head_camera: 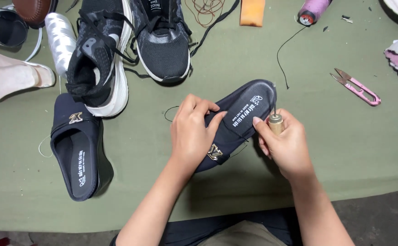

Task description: The person uses a stitching awl and thread to sew the sole of a dark blue slip-on shoe. They repeatedly pierce the sole, pull the thread through, and tighten the stitches while holding the shoe steady on a workbench.

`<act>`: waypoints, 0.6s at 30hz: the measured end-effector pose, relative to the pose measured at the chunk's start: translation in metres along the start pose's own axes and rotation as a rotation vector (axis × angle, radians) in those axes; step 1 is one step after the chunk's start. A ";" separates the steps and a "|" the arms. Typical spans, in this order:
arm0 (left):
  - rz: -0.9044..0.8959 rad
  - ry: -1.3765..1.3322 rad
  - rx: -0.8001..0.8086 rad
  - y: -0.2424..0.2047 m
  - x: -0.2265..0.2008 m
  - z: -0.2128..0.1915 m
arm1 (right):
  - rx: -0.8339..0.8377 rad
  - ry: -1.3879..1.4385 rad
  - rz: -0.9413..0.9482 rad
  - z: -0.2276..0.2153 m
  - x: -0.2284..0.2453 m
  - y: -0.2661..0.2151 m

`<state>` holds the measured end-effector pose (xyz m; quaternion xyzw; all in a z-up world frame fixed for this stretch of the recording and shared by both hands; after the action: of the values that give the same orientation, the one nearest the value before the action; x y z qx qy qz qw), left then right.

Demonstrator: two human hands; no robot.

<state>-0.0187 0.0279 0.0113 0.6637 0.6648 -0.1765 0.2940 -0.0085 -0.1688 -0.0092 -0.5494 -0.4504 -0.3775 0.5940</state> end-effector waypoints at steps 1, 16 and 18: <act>-0.001 0.001 0.005 0.003 0.003 0.001 | -0.002 0.002 0.005 -0.008 0.000 0.000; 0.184 -0.182 0.289 0.022 0.020 -0.020 | 0.237 -1.443 -0.511 -0.040 0.080 0.010; 0.215 -0.172 0.278 0.024 0.021 -0.019 | 0.280 -1.543 -0.695 -0.035 0.080 0.014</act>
<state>0.0034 0.0576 0.0162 0.7474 0.5318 -0.2904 0.2725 0.0335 -0.1983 0.0626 -0.4049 -0.9137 0.0002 0.0343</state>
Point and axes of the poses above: each hand's wrist, its own y-axis towards the middle knuckle, its own z-axis out of the palm, x = y × z, the point moved 1 cm from there along y, towards the middle knuckle, and after that the axes turned 7 degrees about x, right-handed, at the moved point
